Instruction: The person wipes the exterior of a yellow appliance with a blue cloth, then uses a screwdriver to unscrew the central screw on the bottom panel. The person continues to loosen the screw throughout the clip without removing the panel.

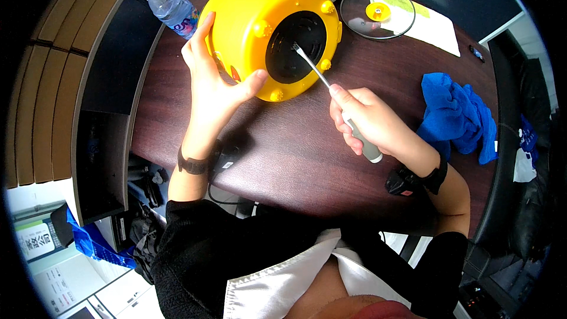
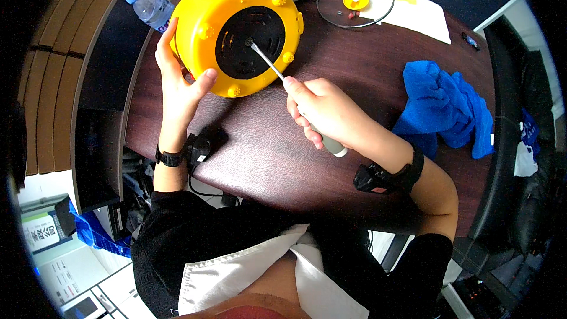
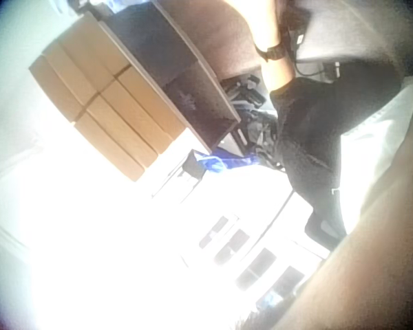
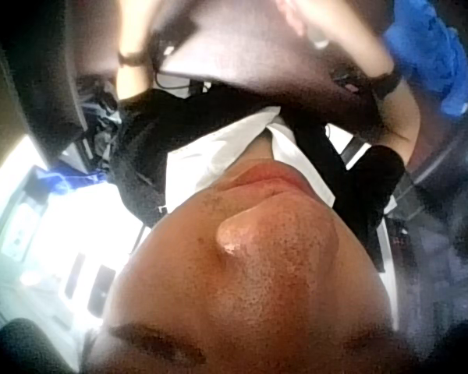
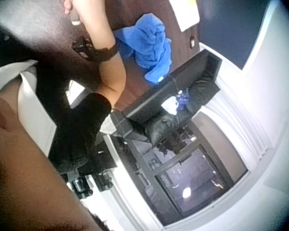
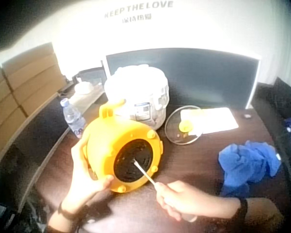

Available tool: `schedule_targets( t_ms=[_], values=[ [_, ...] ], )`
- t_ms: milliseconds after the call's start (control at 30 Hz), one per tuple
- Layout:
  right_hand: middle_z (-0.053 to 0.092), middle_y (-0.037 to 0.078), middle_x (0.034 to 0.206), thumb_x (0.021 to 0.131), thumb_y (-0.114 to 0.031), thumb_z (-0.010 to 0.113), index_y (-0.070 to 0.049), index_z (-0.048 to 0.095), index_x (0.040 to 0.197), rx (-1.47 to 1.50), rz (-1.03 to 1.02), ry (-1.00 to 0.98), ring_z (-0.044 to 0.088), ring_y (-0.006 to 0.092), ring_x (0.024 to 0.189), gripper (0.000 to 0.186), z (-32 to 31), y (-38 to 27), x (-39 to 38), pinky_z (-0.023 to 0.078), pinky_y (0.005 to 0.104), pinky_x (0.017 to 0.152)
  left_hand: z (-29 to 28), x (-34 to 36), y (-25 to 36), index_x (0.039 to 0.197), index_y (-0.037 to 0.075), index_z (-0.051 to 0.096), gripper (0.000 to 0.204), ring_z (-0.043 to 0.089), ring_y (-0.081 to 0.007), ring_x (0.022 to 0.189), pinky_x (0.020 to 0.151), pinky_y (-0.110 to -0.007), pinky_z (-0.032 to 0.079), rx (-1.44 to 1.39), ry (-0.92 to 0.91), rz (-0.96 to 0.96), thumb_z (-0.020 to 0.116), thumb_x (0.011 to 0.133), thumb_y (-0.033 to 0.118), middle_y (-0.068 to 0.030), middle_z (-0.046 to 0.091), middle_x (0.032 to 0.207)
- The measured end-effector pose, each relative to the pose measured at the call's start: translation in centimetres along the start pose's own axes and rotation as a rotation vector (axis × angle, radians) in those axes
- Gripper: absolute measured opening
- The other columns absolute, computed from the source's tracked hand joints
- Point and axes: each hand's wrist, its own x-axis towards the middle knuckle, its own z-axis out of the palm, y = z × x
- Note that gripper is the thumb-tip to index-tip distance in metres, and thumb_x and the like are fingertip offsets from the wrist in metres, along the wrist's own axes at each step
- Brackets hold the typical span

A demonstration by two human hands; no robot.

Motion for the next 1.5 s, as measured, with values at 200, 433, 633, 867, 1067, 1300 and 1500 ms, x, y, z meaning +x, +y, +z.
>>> schedule_targets(
  t_ms=[200,433,633,867,1067,1300,1500],
  values=[
    [0.043,-0.001,0.055,0.102,-0.043,0.034,-0.004,0.049,0.071,-0.015,-0.007,0.01,0.047,0.0091,0.035,0.052,0.1,0.1,-0.1,0.04,0.0244,0.034,0.0,0.0,0.0,0.145,0.012,0.026,0.109,0.04,-0.0382,0.124,0.102,-0.048,0.041,0.005,-0.003,0.005,0.078,0.058,0.053,-0.021,0.03,0.129],
    [0.044,-0.001,0.055,0.102,-0.043,0.033,-0.004,0.048,0.07,-0.028,-0.012,0.015,0.047,0.0091,0.035,0.053,0.0,0.0,-0.1,0.04,0.0241,0.034,0.1,0.0,-0.3,0.145,0.013,0.026,0.109,0.04,-0.038,0.124,0.103,-0.048,0.04,-0.005,0.009,0.018,0.078,0.058,0.053,-0.0209,0.03,0.13],
    [0.044,-0.001,0.055,0.102,-0.043,0.033,-0.004,0.048,0.07,-0.072,0.001,0.019,0.047,0.0094,0.035,0.053,-0.1,-0.4,-0.2,0.04,0.0244,0.033,0.0,0.0,-0.2,0.145,0.013,0.026,0.108,0.04,-0.0387,0.124,0.103,-0.047,0.04,0.013,-0.001,0.017,0.078,0.059,0.052,-0.0215,0.03,0.129],
    [0.045,0.0,0.055,0.102,-0.044,0.034,-0.003,0.048,0.07,-0.047,0.048,-0.009,0.047,0.0105,0.035,0.053,-0.1,-0.9,-0.5,0.041,0.0251,0.033,0.0,-0.2,0.0,0.145,0.014,0.026,0.11,0.042,-0.0386,0.122,0.101,-0.047,0.042,0.058,0.011,0.064,0.081,0.056,0.049,-0.0214,0.031,0.128],
    [0.044,-0.001,0.054,0.103,-0.04,0.032,-0.007,0.047,0.069,-0.067,0.165,-0.034,0.05,0.0085,0.037,0.05,0.2,-2.1,-0.5,0.044,0.0228,0.035,0.0,-0.4,0.7,0.143,0.016,0.027,0.11,0.043,-0.0408,0.12,0.098,-0.048,0.044,0.163,0.016,0.117,0.082,0.054,0.049,-0.0233,0.031,0.126],
    [0.057,0.014,0.054,0.095,-0.028,0.053,-0.003,0.063,0.075,-1.354,-0.716,0.561,0.061,0.0286,0.046,0.034,-1.3,0.3,2.0,0.05,0.036,0.043,-0.3,0.1,-0.3,0.142,0.017,0.028,0.11,0.044,-0.0406,0.118,0.097,-0.048,0.044,0.16,0.048,0.103,0.082,0.053,0.051,-0.0238,0.031,0.125],
    [0.06,0.012,0.061,0.095,-0.031,0.054,-0.005,0.062,0.072,-1.576,-0.855,0.61,0.061,0.0267,0.05,0.035,-3.3,-2.6,1.3,0.048,0.036,0.045,-0.6,0.2,0.0,0.143,0.015,0.028,0.108,0.044,-0.0398,0.119,0.099,-0.048,0.044,0.128,0.025,0.051,0.081,0.054,0.049,-0.0225,0.031,0.126]
  ],
)
